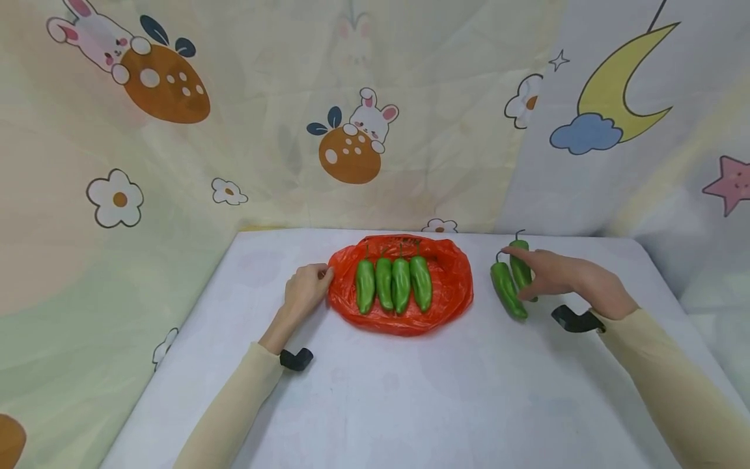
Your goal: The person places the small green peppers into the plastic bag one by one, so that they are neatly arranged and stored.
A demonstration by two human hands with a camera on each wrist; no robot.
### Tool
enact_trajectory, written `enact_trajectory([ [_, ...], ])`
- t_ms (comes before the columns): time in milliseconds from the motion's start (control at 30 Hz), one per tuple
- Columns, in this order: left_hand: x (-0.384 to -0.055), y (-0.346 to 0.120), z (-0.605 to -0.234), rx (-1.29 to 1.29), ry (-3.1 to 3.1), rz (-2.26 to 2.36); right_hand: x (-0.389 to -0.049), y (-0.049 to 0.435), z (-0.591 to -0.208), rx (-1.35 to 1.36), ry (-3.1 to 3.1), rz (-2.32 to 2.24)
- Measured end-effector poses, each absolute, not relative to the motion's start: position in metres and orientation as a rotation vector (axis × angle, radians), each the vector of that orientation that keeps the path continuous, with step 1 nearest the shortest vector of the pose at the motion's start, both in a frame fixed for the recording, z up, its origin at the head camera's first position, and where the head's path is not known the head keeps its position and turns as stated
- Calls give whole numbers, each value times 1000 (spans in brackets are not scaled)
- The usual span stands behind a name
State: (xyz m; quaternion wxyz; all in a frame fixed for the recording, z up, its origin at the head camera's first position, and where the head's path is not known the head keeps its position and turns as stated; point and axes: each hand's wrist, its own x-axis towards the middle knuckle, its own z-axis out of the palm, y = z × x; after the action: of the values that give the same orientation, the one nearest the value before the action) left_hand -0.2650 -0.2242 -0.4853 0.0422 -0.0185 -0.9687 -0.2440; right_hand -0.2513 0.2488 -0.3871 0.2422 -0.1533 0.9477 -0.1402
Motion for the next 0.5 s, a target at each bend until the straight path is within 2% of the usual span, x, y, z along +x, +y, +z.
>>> enact_trajectory([
  [500, -265, -225, -486, -74, -2958, -763, -244, 205, -371, -577, 2673, -540],
])
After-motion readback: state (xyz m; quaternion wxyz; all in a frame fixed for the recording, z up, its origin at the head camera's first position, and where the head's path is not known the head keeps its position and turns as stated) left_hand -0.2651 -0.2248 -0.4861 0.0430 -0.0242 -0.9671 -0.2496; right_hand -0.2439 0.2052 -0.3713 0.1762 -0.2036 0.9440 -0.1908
